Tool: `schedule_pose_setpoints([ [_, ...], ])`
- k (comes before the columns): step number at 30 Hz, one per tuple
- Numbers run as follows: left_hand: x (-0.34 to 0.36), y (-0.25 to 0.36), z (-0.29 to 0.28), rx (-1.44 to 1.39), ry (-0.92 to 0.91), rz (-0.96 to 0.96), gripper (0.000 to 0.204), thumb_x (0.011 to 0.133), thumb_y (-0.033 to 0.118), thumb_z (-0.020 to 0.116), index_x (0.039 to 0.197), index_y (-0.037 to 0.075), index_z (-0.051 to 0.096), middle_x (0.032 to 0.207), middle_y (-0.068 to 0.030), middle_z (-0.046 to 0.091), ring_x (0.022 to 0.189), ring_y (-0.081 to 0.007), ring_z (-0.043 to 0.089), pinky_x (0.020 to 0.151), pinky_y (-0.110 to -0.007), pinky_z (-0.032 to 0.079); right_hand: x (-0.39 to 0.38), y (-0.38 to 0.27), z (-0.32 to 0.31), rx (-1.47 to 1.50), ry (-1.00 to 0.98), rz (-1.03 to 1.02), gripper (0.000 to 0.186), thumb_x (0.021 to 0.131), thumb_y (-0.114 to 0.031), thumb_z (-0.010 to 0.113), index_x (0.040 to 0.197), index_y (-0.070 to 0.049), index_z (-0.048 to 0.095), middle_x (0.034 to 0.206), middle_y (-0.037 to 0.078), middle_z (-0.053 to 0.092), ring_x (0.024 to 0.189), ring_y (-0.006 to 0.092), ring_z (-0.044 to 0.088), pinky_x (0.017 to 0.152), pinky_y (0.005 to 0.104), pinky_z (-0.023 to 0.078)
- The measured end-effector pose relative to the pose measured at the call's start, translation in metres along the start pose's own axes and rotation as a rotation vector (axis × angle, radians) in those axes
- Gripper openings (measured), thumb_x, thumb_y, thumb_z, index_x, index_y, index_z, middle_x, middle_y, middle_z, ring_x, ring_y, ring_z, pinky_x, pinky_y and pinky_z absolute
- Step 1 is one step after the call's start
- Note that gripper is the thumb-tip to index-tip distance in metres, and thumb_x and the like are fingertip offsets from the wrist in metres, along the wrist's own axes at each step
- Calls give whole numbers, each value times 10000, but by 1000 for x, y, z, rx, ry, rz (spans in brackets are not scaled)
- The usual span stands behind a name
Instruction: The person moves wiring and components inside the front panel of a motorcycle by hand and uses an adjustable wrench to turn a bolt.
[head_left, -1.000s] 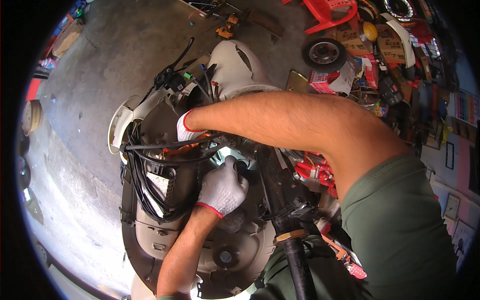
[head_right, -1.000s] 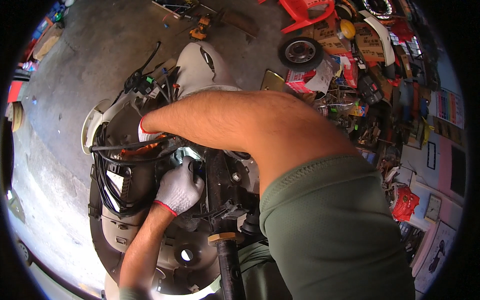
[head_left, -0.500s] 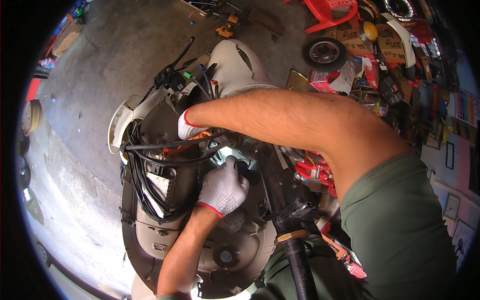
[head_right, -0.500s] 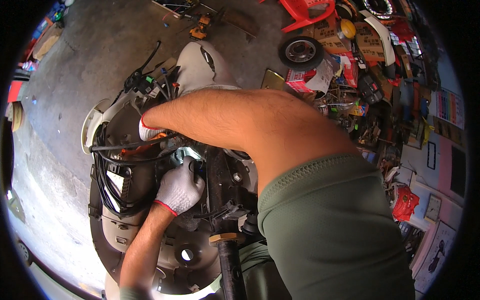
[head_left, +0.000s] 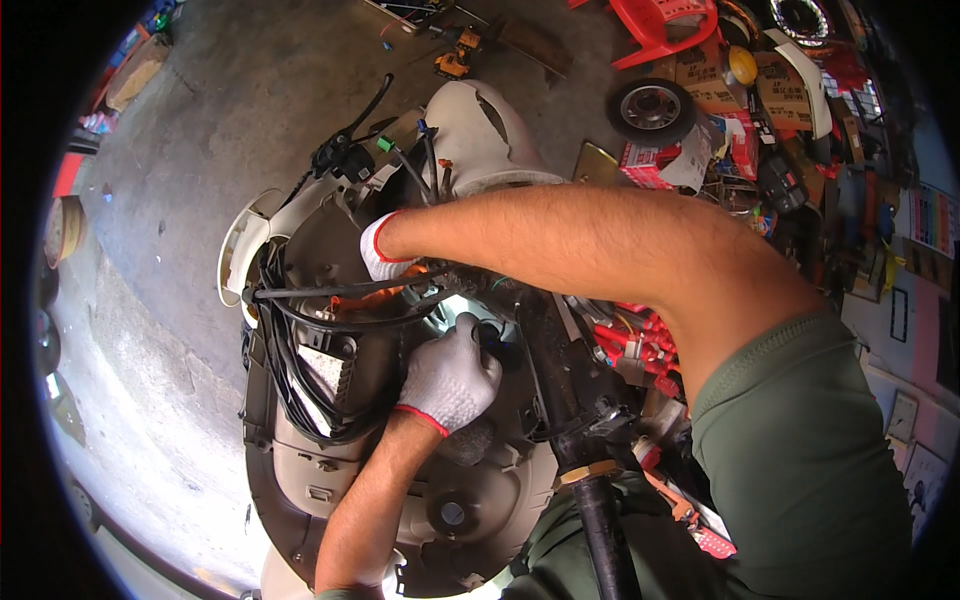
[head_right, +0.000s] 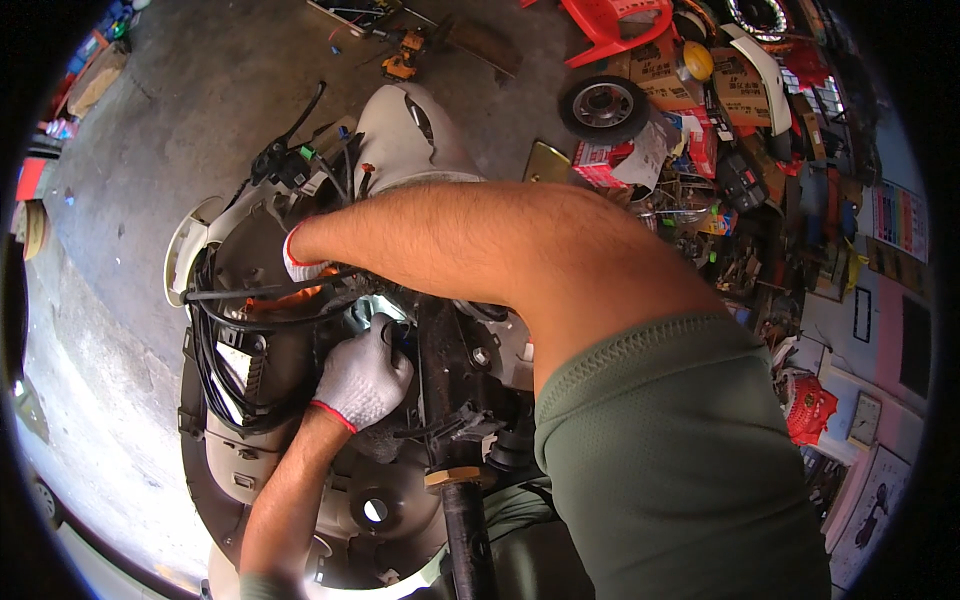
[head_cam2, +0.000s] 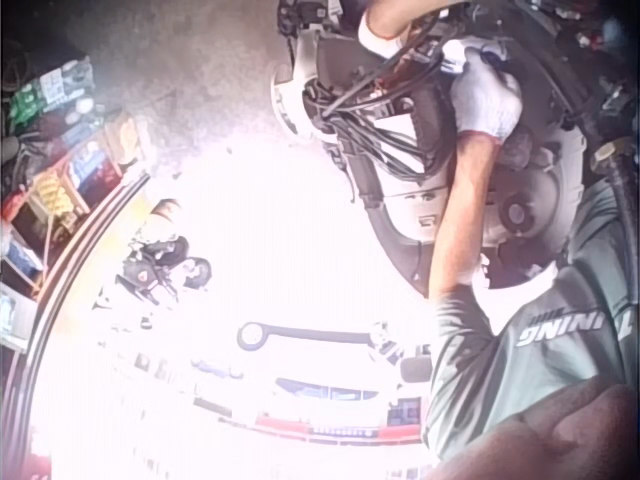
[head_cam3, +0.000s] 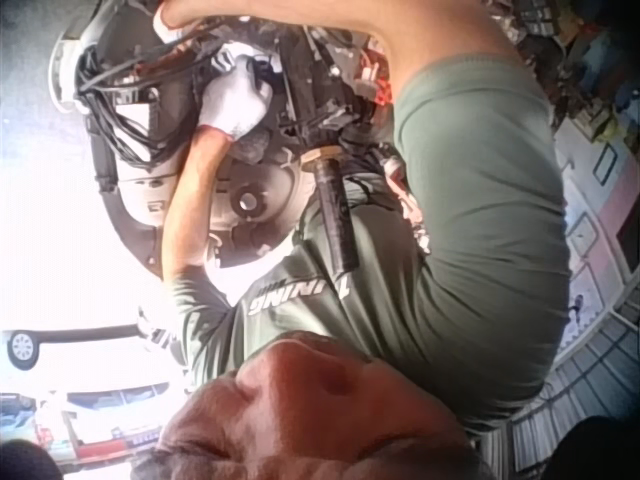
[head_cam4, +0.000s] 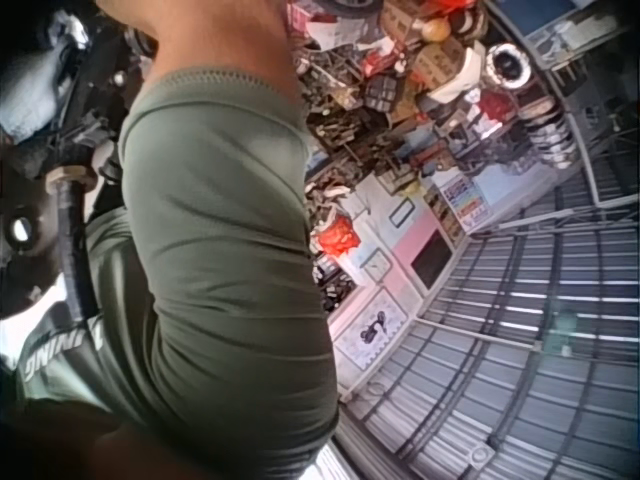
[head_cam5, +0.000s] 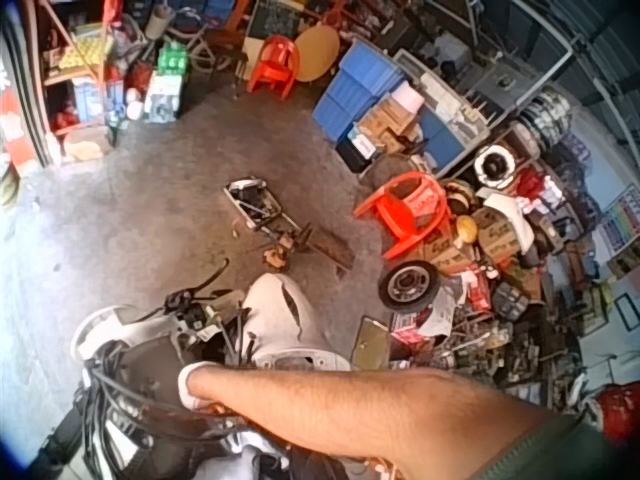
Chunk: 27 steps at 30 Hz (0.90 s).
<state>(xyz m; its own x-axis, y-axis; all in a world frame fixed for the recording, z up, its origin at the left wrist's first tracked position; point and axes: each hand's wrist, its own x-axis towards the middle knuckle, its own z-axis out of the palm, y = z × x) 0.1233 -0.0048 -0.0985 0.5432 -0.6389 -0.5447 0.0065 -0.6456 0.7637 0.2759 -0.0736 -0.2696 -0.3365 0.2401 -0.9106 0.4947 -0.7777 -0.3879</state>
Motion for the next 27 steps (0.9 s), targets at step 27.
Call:
schedule_pose_setpoints([
  [27,2,6,-1,6,-37,2,393,825,189,617,1128,-41,520,805,-303,651,781,-493,654,718,-560,549,22,17,9,-277,364,-13,291,772,-250,728,995,-70,780,979,125,760,889,292,720,746,419,567],
])
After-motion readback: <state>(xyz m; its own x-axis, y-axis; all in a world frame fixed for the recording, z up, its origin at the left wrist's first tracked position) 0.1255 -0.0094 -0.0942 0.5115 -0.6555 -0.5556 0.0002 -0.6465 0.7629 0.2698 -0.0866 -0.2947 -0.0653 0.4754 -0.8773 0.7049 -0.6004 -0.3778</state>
